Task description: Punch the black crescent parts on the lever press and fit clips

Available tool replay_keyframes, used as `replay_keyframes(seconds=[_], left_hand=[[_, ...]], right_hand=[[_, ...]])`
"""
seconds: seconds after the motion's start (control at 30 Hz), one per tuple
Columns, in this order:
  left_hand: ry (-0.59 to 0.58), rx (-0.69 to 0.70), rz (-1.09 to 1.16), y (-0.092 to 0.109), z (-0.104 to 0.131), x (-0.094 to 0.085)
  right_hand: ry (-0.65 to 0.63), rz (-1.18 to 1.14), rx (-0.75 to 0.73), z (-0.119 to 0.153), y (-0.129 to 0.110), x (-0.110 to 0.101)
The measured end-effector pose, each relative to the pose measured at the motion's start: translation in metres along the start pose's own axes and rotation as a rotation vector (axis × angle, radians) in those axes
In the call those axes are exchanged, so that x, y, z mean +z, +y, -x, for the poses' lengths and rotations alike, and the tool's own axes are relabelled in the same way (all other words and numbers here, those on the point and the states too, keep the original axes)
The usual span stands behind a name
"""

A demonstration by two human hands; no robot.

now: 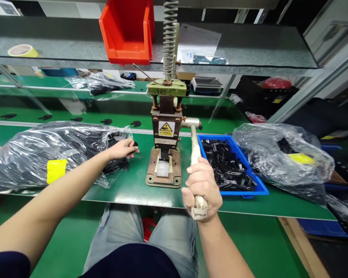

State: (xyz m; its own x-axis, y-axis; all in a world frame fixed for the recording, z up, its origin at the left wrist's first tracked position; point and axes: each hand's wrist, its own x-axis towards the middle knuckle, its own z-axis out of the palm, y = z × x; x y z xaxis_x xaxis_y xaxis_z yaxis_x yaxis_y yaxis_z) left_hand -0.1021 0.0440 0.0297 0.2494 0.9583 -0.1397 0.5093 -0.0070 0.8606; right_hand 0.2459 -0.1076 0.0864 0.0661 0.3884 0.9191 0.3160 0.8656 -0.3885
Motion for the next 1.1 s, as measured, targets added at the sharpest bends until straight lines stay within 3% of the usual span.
replay_keyframes(seconds=[0.23, 0.33, 0.47, 0.63, 0.87, 1.1], left_hand=[[-0.017, -0.096, 0.425, 0.024, 0.015, 0.062], [-0.033, -0.134, 0.615, 0.033, 0.016, 0.078], [0.006, -0.131, 0.694, 0.034, 0.013, 0.094], [0.004, -0.143, 0.745, 0.034, 0.011, 0.102], [-0.072, -0.148, 0.433, 0.045, 0.003, 0.103], [-0.155, -0.201, 0.311, 0.061, -0.007, 0.103]], right_hand=[[-0.001, -0.008, 0.003, 0.001, 0.0, -0.001], [-0.017, -0.029, -0.026, 0.0, 0.001, -0.002], [-0.017, -0.047, -0.038, -0.001, 0.003, -0.002], [-0.033, -0.053, -0.042, -0.001, 0.003, -0.002], [-0.019, -0.05, -0.036, 0.0, 0.004, -0.002], [0.009, -0.037, -0.02, 0.001, 0.003, 0.0]])
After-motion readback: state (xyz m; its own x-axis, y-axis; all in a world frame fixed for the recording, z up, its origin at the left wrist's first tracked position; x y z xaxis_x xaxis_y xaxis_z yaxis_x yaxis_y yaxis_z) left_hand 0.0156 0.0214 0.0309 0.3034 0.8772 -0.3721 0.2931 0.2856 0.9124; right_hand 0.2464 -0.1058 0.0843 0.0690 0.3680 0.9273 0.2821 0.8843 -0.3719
